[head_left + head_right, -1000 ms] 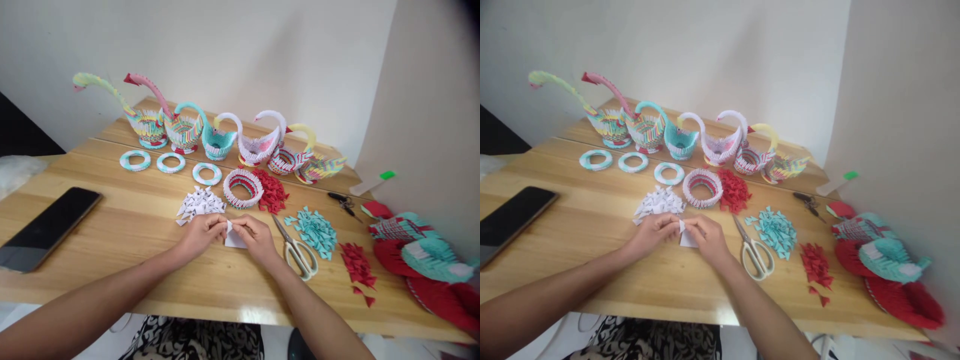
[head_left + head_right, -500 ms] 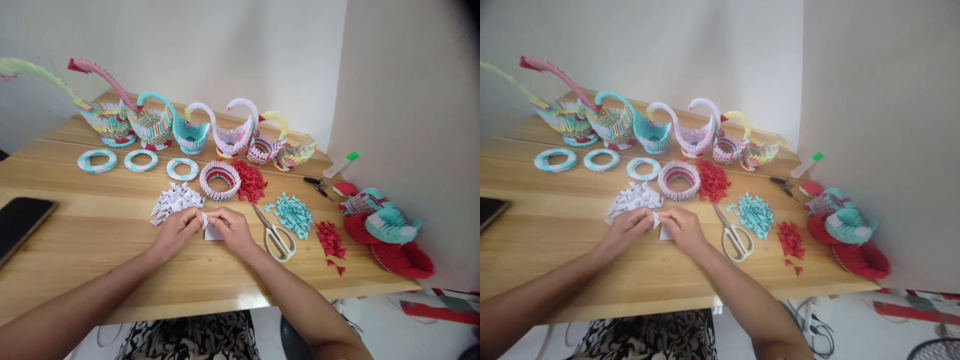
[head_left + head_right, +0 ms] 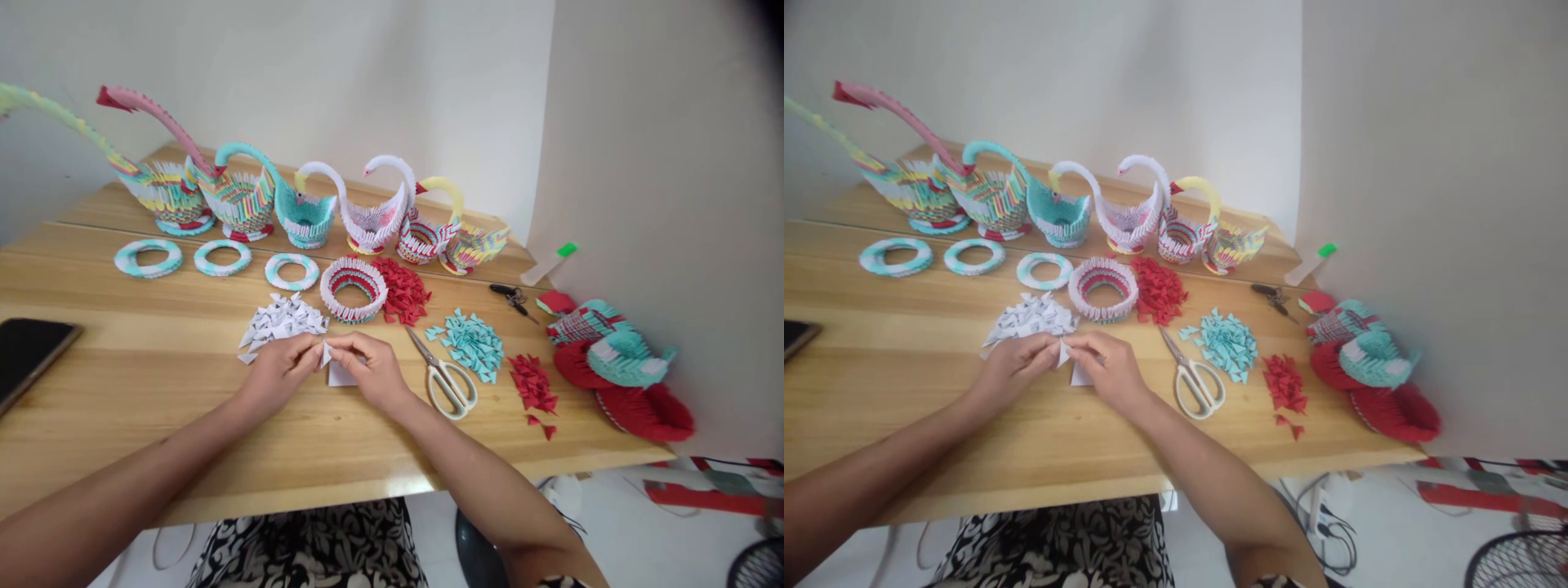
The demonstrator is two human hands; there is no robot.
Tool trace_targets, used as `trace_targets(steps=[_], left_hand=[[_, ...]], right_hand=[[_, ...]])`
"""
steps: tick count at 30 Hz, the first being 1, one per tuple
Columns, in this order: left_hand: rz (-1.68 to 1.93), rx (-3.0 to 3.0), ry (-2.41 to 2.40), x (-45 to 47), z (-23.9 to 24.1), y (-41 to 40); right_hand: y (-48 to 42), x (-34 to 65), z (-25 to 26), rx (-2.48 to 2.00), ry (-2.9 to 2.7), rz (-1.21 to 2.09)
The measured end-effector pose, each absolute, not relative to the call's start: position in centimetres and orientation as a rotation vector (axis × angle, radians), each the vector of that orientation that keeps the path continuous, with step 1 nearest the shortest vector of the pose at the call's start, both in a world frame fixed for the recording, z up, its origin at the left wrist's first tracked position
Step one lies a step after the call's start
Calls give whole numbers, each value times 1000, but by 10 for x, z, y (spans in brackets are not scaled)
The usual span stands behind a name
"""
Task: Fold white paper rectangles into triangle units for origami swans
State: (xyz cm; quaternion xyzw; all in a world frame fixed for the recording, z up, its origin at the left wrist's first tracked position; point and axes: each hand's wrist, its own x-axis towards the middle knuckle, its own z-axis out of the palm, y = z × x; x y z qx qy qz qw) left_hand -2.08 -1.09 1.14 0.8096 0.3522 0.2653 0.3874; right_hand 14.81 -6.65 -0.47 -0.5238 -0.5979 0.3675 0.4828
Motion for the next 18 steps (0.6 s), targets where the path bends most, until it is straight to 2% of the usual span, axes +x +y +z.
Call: trace_targets(steps=[13, 18], left_hand=[[605, 1496, 741, -16, 1, -7], [621, 1457, 722, -17, -1, -5]], right_hand=[[-63, 150, -7, -1305, -1408, 878], [-63, 149, -7, -1343, -1402, 865]])
